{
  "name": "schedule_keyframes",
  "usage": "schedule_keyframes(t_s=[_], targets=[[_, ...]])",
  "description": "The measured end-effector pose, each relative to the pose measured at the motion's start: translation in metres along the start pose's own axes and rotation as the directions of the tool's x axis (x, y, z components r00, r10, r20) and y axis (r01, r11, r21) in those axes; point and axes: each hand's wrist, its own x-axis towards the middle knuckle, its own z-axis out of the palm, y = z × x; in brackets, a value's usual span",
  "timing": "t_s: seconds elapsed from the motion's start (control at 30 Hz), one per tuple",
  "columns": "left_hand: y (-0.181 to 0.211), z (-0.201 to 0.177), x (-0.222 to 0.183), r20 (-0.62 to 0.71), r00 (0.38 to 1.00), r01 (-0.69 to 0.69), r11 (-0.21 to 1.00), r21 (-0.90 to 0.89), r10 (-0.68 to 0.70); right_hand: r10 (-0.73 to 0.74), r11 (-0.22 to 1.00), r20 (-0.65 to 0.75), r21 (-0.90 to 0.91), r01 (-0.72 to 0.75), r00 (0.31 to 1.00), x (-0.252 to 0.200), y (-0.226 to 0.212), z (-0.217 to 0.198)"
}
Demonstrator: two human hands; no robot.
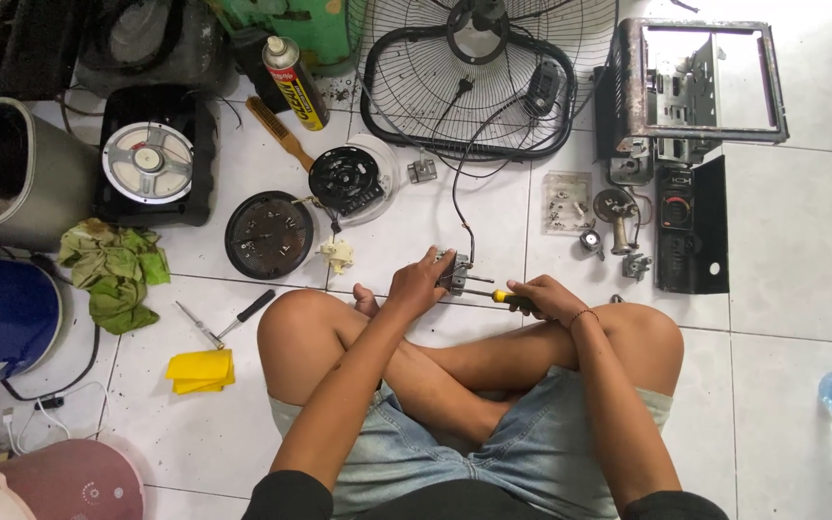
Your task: Disassembling a stator assembly from a small electric motor using a manual screwdriver while sitting on the floor.
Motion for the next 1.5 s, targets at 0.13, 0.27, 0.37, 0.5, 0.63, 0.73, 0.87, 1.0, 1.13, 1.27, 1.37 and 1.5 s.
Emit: schedule_keyframes(t_s=[0.13, 0.27, 0.37, 0.5, 0.63, 0.73, 0.87, 1.0, 1.13, 1.27, 1.37, 1.5], targets=[[0.001, 0.000, 0.000, 0.014, 1.000, 0.002, 1.000, 0.012, -0.002, 0.054, 0.998, 0.065, -0.015, -0.053, 0.996, 0.006, 0.001, -0.002], [0.002, -0.002, 0.000, 0.014, 1.000, -0.002, 1.000, 0.032, 0.002, -0.118, 0.979, 0.010, -0.163, 0.118, 0.993, 0.005, 0.005, -0.002], [0.000, 0.001, 0.002, 0.011, 1.000, -0.010, 0.999, 0.039, 0.009, -0.250, 0.950, -0.050, -0.208, 0.234, 0.967, -0.001, 0.006, -0.002], [0.001, 0.001, 0.001, 0.005, 1.000, -0.009, 0.999, 0.035, 0.009, -0.341, 0.930, -0.123, -0.190, 0.315, 0.932, -0.008, 0.006, 0.002], [0.002, -0.002, -0.001, -0.006, 1.000, -0.007, 1.000, 0.025, 0.007, -0.372, 0.907, -0.151, -0.268, 0.325, 0.916, -0.002, 0.010, 0.003], [0.000, -0.002, -0.003, 0.013, 1.000, 0.018, 0.999, -0.040, -0.017, -0.129, 0.983, -0.106, -0.141, 0.113, 0.986, 0.013, 0.024, 0.000], [-0.008, 0.010, 0.006, 0.033, 0.999, 0.029, 0.990, -0.136, -0.024, -0.020, 0.999, 0.008, 0.026, 0.019, 1.000, -0.002, 0.004, -0.004], [0.001, 0.000, -0.001, 0.042, 0.998, 0.046, 0.978, -0.201, -0.038, 0.048, 0.997, 0.055, 0.063, -0.052, 0.997, -0.023, -0.023, -0.002], [0.001, -0.009, -0.003, 0.019, 1.000, 0.020, 0.968, -0.250, -0.016, 0.154, 0.988, 0.126, 0.007, -0.156, 0.980, -0.016, -0.025, -0.003], [0.000, -0.011, 0.001, 0.046, 0.999, -0.007, 0.981, -0.196, 0.016, 0.093, 0.991, 0.086, -0.099, -0.084, 0.992, -0.014, -0.026, 0.000], [-0.001, -0.005, 0.004, 0.059, 0.998, 0.007, 0.989, -0.150, 0.002, 0.032, 0.982, 0.048, -0.187, -0.023, 0.998, -0.007, -0.011, -0.001], [-0.003, 0.001, 0.007, 0.047, 0.998, 0.038, 0.997, -0.068, -0.035, -0.175, 0.946, -0.016, -0.279, 0.164, 0.984, 0.004, 0.011, -0.002]])
